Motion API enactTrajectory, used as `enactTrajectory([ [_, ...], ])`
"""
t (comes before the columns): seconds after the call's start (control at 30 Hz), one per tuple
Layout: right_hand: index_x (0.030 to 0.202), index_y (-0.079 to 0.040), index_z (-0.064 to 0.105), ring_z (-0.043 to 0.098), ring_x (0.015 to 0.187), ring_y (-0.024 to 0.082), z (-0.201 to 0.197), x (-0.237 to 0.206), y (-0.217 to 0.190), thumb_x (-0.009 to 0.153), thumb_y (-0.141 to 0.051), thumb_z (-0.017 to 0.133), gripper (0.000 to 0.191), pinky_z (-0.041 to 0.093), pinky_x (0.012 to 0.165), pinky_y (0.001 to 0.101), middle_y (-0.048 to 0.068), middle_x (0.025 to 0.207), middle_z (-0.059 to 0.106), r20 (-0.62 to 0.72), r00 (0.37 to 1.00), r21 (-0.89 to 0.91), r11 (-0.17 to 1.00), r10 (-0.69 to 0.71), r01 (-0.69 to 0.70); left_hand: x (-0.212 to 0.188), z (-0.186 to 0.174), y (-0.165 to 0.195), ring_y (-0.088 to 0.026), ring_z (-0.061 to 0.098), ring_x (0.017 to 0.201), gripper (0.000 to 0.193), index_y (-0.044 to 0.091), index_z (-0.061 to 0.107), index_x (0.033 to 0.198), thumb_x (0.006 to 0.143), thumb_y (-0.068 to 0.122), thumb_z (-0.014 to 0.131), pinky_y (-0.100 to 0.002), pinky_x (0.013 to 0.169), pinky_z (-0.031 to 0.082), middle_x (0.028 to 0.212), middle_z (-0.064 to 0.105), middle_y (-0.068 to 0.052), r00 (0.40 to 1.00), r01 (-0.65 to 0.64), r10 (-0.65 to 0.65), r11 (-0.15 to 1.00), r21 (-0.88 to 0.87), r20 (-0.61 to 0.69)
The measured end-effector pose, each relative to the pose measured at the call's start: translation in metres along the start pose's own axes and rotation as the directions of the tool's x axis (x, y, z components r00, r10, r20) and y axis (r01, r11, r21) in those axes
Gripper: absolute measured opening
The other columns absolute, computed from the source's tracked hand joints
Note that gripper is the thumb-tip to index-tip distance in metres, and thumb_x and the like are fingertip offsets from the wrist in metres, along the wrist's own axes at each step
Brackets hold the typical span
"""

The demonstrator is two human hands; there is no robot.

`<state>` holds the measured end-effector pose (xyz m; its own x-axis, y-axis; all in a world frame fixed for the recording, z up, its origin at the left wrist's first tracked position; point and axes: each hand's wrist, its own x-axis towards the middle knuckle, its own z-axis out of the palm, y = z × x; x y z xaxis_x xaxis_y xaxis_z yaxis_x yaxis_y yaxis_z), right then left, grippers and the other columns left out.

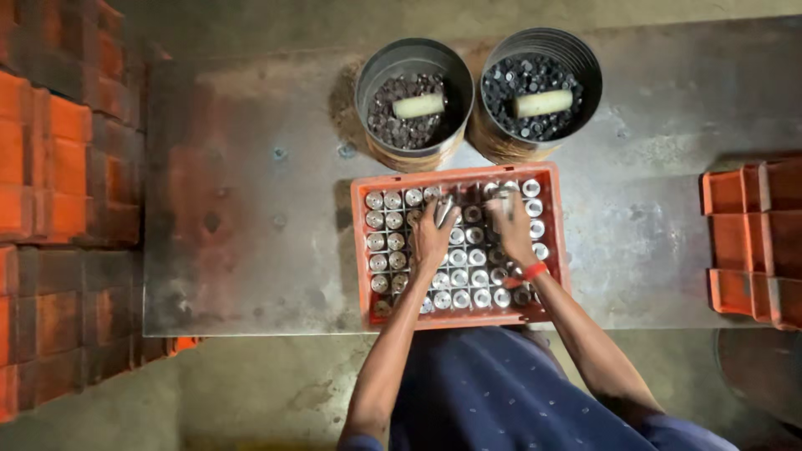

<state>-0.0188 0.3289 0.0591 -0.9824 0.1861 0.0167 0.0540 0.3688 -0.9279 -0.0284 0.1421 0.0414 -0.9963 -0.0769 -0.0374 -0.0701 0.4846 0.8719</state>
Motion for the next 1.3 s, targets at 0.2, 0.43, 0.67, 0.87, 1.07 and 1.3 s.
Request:
enactTrajectory([
  [0.2,0.128,0.000,0.064,0.066,0.096,0.044,-0.004,-0.003,-0.015,0.085,-0.010,0.069,0.044,0.054,0.082,0.0477,0.026,0.115,0.067,0.152,0.923,-0.393,0.835,-0.354,0.385,-0.001,0.011,-0.016,-0.028,0.070,0.097,0.039,0.014,0.067,0.135,0.097,0.009,0.065,-0.034,0.073,0.064,0.130,0.062,-0.015,0.939,-0.315,0.332,0.935,0.164,-0.089],
  [0.43,0.110,-0.003,0.070,0.063,0.087,0.035,0.017,-0.006,0.006,0.095,-0.023,0.076,0.026,0.050,0.087,0.0498,0.017,0.108,0.074,0.243,0.890,-0.531,0.715,-0.385,0.455,-0.007,0.030,-0.008,-0.030,0.062,0.091,0.053,0.003,0.069,0.123,0.087,0.041,0.075,-0.040,0.066,0.057,0.111,0.059,-0.018,0.999,-0.026,0.007,0.814,0.581,0.035],
  [0.67,0.102,-0.009,0.076,0.063,0.086,0.032,-0.023,0.002,0.009,0.090,-0.022,0.078,0.018,0.049,0.081,0.0459,0.015,0.084,0.072,0.228,0.889,-0.448,0.768,-0.396,0.457,0.012,-0.001,-0.025,-0.027,0.064,0.097,0.045,0.005,0.076,0.105,0.088,0.047,0.076,-0.034,0.067,0.054,0.106,0.067,-0.015,0.914,-0.362,0.404,0.856,0.369,-0.042],
  [0.87,0.113,-0.008,0.070,0.064,0.079,0.031,-0.036,-0.027,0.017,0.093,-0.024,0.075,0.026,0.050,0.073,0.0445,0.016,0.093,0.071,-0.107,0.990,0.206,0.976,0.097,-0.073,0.013,-0.012,-0.023,-0.027,0.053,0.081,0.048,-0.001,0.061,0.102,0.106,0.046,0.068,-0.038,0.067,0.045,0.088,0.056,-0.009,0.995,0.014,-0.055,0.901,-0.435,-0.082],
  [1.07,0.129,-0.003,0.060,0.061,0.073,0.034,0.015,-0.058,0.015,0.097,-0.023,0.072,0.039,0.048,0.063,0.0433,0.021,0.101,0.066,0.080,0.996,-0.229,0.973,0.030,-0.011,-0.032,-0.006,-0.018,-0.036,0.071,0.088,0.045,0.011,0.071,0.130,0.092,0.035,0.074,-0.044,0.072,0.056,0.109,0.071,-0.013,0.999,-0.041,0.042,0.991,0.124,-0.005],
  [1.3,0.127,-0.003,0.069,0.066,0.095,0.039,-0.008,-0.049,-0.011,0.094,-0.010,0.067,0.033,0.054,0.083,0.0458,0.021,0.111,0.070,0.135,0.930,-0.382,0.848,-0.341,0.367,-0.047,0.013,-0.036,-0.020,0.069,0.116,0.032,0.017,0.069,0.130,0.100,0.021,0.061,-0.034,0.092,0.063,0.146,0.060,-0.004,0.964,-0.266,0.260,0.906,0.330,0.063],
])
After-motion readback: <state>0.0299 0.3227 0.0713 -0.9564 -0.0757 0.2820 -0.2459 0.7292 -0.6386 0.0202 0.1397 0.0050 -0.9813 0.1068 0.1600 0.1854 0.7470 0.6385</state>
